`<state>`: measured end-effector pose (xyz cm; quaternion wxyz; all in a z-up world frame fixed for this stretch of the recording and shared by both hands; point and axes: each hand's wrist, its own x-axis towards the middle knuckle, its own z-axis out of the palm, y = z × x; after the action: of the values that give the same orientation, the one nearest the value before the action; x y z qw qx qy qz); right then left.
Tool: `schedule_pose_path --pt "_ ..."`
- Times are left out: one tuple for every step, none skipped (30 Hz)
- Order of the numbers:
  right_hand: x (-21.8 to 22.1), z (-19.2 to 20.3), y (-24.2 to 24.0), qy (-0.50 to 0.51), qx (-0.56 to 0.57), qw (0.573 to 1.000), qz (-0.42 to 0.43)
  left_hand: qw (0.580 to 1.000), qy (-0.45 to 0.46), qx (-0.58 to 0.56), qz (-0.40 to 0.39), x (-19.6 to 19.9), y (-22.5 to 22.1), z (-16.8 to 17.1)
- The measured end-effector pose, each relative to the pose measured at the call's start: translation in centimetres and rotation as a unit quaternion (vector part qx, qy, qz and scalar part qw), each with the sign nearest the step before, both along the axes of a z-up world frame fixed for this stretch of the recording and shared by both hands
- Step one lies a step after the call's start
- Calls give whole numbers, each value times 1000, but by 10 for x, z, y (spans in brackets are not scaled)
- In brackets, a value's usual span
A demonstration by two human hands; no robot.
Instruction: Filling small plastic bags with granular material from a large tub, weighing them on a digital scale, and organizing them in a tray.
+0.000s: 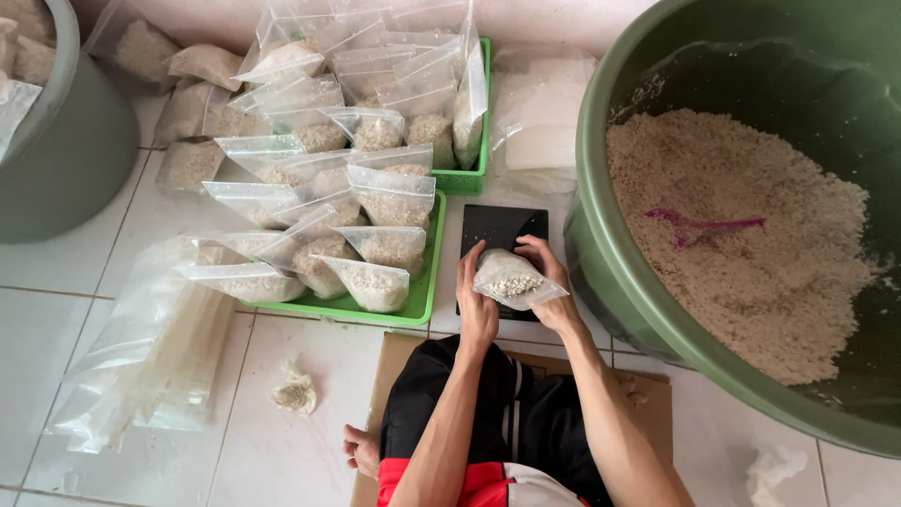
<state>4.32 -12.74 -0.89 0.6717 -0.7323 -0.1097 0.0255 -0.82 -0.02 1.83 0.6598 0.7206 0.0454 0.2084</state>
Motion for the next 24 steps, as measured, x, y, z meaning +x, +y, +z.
schedule_pose_path --pt "-2 3 1 1 1 1000 1 1000 2 7 0 0 -1 0" --pt "-1 3 0 1 1 1000 0 1000 2 7 0 0 0 0" --pt "-1 2 0 1 -3 1000 2 1000 1 -2 0 0 0 0" --pt "-1 2 -1 0 -6 1000 3 1000 1 -11 1 1 1 -1" --pt "-2 4 0 0 -6 1000 3 1000 0 -11 1 0 1 0" --pt "-3 7 1 -3 -9 1000 5 1000 4 -13 0 -1 0 0" --pt "-4 10 1 -5 -11 1000 8 1000 7 -15 -1 -1 0 0" --pt "-3 6 1 -5 -11 1000 7 1000 7 -15 -1 -2 0 -1" --pt "-3 2 0 -5 -3 1000 6 1000 13 -18 -2 -2 0 -2" --pt "-3 -2 -1 -4 5 1000 6 1000 18 -22 -2 -3 -1 -3" --pt "-4 0 -1 -4 5 1000 6 1000 18 -22 -2 -4 -1 -1" --pt "-4 2 -2 -14 -5 1000 7 1000 24 -16 -2 -4 0 2" --pt "-5 4 -2 -24 -16 1000 9 1000 30 -9 -2 -5 0 4" --pt "-6 8 -1 -24 -16 1000 9 1000 30 -9 -1 -4 0 3" --pt "-7 11 0 -29 -19 999 7 1000 26 -11 -2 -4 0 2" --pt "-8 16 0 -33 -22 999 4 1000 21 -14 -2 -3 0 1" --pt "-8 16 1 -33 -22 999 5 1000 21 -14 -2 -3 1 -1" --pt "-6 16 1 -42 -28 999 1 1000 21 1 5 -2 2 -3" --pt "-5 16 2 -50 -34 998 -3 1000 21 15 12 -1 2 -6" --pt "-7 18 5 -51 -34 998 -3 1000 20 16 12 1 3 -8" --pt "-8 21 7 -54 -37 998 -9 1000 16 19 18 3 4 -10" --pt "-10 22 9 -55 -41 998 -16 999 13 22 23 3 4 -12" --pt "-10 21 9 -54 -41 998 -16 999 14 22 22 1 2 -9" --pt "-8 21 10 -46 -83 995 -32 999 16 28 21 0 2 -4"
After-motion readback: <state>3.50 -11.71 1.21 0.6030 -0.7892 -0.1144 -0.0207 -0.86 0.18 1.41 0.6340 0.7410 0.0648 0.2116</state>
